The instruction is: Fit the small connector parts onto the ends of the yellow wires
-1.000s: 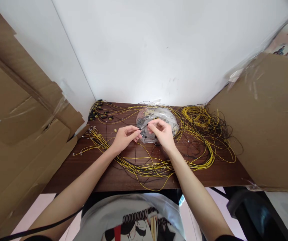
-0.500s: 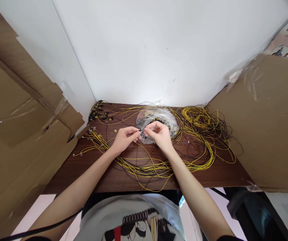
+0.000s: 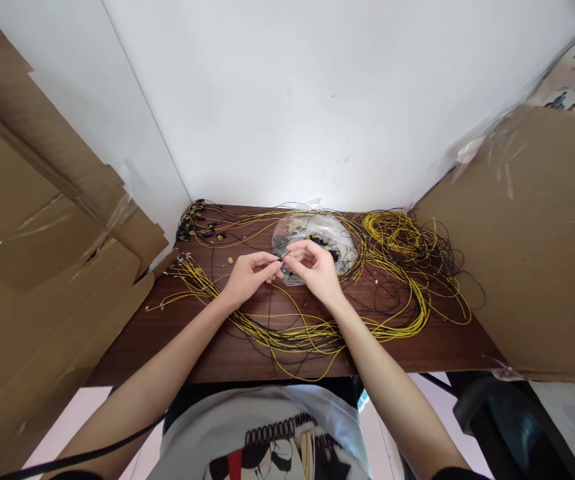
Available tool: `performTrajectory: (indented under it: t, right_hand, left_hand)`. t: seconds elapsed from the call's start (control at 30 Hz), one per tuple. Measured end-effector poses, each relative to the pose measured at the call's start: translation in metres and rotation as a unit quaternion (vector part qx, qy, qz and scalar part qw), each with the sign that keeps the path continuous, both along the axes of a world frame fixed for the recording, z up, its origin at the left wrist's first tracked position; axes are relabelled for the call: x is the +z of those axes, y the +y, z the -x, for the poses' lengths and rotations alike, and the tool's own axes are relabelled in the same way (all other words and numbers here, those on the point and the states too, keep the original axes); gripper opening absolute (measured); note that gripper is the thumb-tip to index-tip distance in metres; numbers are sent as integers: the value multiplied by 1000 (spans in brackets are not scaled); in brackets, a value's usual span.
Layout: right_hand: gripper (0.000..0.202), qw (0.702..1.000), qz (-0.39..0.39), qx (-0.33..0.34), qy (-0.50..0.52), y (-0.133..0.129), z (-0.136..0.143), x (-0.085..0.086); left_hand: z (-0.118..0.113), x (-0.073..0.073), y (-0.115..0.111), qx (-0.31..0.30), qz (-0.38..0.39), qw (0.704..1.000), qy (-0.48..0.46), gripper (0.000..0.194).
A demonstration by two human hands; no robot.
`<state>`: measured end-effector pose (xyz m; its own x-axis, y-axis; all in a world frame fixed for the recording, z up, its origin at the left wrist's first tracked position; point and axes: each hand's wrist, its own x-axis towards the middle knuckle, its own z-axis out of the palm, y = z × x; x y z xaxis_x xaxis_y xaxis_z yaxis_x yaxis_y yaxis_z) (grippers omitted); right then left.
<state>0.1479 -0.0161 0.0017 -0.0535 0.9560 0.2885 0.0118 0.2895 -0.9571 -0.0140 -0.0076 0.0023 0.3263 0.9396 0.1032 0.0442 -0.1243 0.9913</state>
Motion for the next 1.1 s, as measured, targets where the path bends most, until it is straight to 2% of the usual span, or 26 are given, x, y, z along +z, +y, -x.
performTrajectory:
  t: [0.17,0.6,1.1]
  right_hand:
    - [17,999,-18,-31,-34,-1,-3,3]
    - [19,999,-18,-35,-29,0,-4,4]
    - [26,998,33,6,56,0,0,4]
  left_hand:
    - [0,2,0,9,10,1000,-11,25]
    - [0,1,0,14,6,1000,-7,26]
    - [0,2,0,2,7,1000,-3,25]
